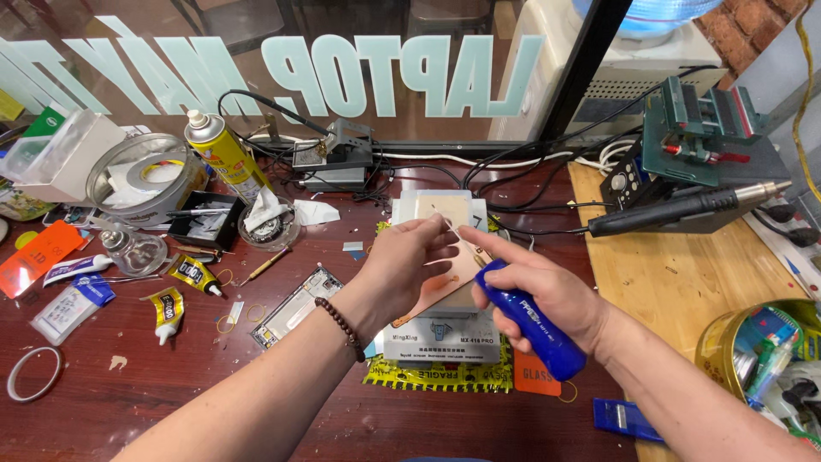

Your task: The person heats the edge of a smartphone with a blue heat gun and pries along the seam with a blade tool to separate the screen assembly from the phone frame. They lift and reposition the phone back cover, work the tool around the edges, and set the separated screen panel on a box on the workbench.

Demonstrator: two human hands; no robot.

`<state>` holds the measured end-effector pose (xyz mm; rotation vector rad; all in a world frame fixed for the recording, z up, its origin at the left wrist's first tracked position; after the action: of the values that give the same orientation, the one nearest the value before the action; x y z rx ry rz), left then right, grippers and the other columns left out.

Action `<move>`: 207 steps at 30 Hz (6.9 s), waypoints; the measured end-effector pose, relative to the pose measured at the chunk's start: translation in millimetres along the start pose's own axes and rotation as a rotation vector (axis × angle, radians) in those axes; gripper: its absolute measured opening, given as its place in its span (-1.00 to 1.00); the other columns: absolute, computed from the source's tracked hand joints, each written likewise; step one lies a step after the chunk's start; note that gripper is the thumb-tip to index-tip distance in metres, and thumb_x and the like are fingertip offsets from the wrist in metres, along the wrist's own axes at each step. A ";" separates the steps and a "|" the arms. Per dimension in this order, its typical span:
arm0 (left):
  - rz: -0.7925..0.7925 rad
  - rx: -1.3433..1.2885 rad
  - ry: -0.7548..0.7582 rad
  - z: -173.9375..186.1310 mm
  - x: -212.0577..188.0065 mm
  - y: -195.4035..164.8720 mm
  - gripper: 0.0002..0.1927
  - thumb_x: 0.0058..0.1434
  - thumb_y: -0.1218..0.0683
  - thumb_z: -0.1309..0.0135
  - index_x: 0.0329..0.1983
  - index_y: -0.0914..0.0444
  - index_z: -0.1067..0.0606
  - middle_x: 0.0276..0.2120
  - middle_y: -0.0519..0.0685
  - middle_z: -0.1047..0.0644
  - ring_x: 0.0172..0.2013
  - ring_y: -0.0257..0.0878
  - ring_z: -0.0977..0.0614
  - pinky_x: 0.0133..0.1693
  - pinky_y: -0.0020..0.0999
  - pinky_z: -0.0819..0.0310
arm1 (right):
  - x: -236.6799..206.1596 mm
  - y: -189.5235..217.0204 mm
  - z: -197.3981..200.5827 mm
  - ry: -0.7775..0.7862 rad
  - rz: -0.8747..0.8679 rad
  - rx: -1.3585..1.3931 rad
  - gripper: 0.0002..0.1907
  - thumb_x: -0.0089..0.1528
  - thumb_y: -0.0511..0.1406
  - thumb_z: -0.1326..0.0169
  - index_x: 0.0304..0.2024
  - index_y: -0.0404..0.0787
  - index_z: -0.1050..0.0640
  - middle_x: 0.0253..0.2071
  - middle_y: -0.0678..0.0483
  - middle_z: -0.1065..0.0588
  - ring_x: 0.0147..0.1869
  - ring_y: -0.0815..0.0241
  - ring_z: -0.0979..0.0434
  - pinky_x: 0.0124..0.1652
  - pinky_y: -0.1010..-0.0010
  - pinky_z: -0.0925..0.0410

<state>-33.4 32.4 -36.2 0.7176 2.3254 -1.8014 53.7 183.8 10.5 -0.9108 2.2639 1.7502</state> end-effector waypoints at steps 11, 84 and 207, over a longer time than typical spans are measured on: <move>0.004 -0.930 -0.001 50.4 74.0 8.1 -0.92 0.47 0.20 0.15 -0.07 0.33 -0.33 -0.37 -0.01 -0.42 -0.40 -0.20 -0.44 -0.07 -0.17 -0.50 | 25.3 14.1 -66.7 0.020 0.010 0.003 -0.28 0.27 -0.26 0.07 0.50 0.15 -0.20 -0.32 -0.01 -0.46 -0.56 0.34 -0.47 -0.65 0.50 -0.38; -0.071 -0.554 -0.412 177.7 -6.0 -76.0 -0.80 0.27 0.14 0.26 -0.31 0.24 -0.42 -0.62 -0.16 -0.27 -0.60 -0.33 -0.21 -0.51 -0.38 -0.16 | -13.8 20.8 -93.2 0.022 0.050 -0.139 -0.29 0.23 -0.19 0.00 0.45 -0.07 -0.23 -0.28 0.02 -0.52 -0.57 0.35 -0.45 -0.66 0.53 -0.39; -0.614 1.738 0.165 -41.2 -47.8 1.4 -0.48 0.23 -0.20 -0.11 -0.05 0.34 -0.54 -0.03 0.09 -0.50 0.13 -0.02 -0.42 0.18 -0.01 -0.21 | -1.6 -38.7 28.4 -0.301 -0.083 -0.420 -0.32 0.23 -0.22 0.00 0.43 0.26 -0.30 -0.37 0.03 -0.48 -0.60 0.31 -0.45 -0.66 0.46 -0.38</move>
<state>17.3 57.2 -8.0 0.0995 0.3402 -3.8523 68.6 205.0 -29.9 -0.7249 1.6850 2.1957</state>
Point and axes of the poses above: each hand's wrist, its own x-axis towards the middle knuckle, its own z-axis out of the back of the hand, y = z × x, the point moved 6 cm from there along x, towards the middle knuckle
